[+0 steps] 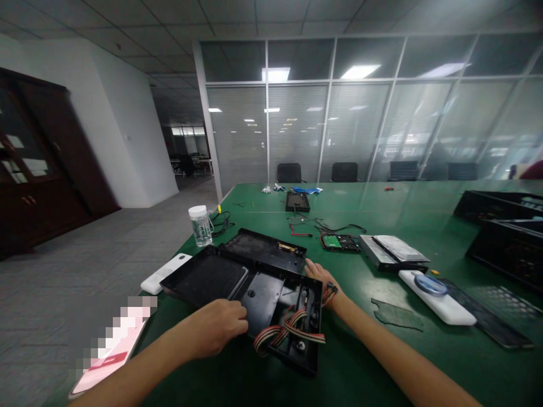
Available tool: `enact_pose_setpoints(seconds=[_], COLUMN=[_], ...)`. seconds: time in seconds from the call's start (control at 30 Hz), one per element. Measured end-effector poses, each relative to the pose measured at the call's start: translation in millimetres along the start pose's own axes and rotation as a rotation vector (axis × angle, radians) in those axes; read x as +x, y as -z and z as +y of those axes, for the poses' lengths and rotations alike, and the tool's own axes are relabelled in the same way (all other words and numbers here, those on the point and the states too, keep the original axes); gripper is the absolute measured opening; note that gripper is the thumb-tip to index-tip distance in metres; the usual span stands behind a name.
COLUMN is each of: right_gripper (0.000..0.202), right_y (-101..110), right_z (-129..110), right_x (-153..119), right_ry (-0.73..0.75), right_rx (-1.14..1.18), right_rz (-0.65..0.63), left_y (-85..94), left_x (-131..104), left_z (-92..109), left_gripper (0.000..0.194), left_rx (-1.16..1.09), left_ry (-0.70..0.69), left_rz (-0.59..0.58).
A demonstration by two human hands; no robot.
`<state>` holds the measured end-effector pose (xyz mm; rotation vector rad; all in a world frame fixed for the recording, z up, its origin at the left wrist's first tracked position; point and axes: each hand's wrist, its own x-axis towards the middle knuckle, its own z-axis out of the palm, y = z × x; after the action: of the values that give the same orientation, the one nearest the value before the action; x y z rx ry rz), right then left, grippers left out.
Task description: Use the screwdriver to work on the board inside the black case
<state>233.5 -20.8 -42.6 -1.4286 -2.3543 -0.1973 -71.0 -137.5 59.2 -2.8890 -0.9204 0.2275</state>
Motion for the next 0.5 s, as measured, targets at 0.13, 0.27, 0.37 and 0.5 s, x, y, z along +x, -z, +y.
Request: enact_pose_setpoints(seconds=[0.13, 0.27, 0.37, 0.5], right_gripper=[0.029, 0.029, 0.030, 0.029], right_y=[0, 1, 1, 6], right_z=[57, 97, 96, 63], right_x=[-13, -18, -13, -4], right_ry=[-0.119, -0.258, -0.225, -0.194], right_rx=[-0.250, -0.262, -0.078, 0.219], right_rz=[0.014, 0.049, 0.070, 0.019], left_y=[-29.4, -41.9, -28.7, -6.8], left_x=[1, 1, 5, 40], left_z=[-2, -13, -28, -50], left_gripper=[0.016, 0.021, 0.020, 0.042], left_rx=[-0.028, -0.072, -0.206, -0.495], left_ry=[0.027, 0.146, 0.271, 0.125], left_rz=[-0.050, -0.108, -0.203, -0.296])
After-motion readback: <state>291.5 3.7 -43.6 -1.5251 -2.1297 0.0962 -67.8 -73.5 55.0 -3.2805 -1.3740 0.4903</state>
